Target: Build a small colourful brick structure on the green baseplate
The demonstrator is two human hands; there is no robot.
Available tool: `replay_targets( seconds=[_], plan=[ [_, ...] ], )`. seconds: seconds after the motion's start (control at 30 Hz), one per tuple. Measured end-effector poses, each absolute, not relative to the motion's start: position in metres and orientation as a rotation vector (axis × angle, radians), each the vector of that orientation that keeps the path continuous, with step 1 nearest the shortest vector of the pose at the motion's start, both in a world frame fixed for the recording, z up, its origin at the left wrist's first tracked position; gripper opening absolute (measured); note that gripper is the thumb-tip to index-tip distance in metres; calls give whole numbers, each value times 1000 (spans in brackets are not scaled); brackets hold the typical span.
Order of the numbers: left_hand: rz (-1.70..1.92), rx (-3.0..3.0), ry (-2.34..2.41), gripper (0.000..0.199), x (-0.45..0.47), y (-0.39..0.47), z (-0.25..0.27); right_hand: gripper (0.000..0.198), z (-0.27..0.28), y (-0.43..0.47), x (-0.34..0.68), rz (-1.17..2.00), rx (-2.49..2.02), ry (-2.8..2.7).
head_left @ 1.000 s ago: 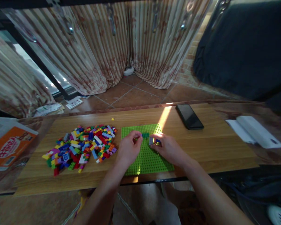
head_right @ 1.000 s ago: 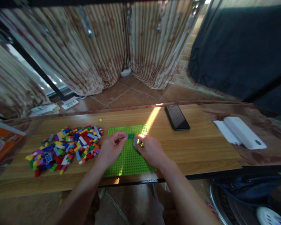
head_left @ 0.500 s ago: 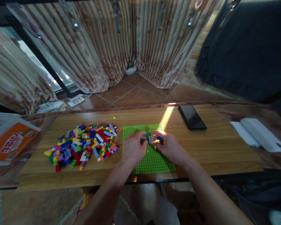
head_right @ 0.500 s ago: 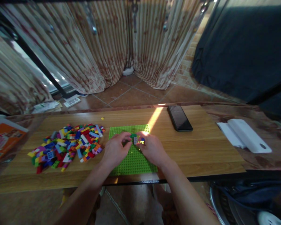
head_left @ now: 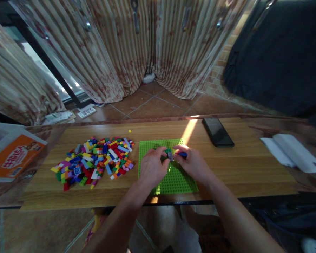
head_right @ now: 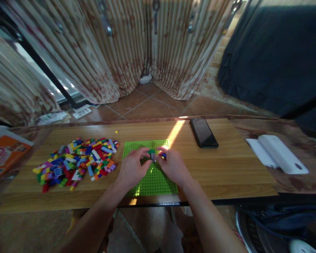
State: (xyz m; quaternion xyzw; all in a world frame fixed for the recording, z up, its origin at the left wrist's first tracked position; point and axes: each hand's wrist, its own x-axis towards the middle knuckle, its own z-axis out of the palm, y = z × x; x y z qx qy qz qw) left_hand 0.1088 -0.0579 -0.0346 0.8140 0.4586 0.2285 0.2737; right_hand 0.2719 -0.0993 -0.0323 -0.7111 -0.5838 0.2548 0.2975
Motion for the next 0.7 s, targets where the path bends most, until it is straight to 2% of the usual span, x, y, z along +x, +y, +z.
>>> replay_targets(
  seconds=[0.33,0.5,0.7],
  plan=[
    [650,2402,1232,23,112,-62,-39,18,-35,-90,269,541,-2031,-1531],
    [583,2445,1266,14,113,-62,-39,17,-36,-88,270,573,-1984,-1520],
    [575,2433,1299,11,115,-63,-40,21,-37,-83,273,627,-1960,-1528]
  ],
)
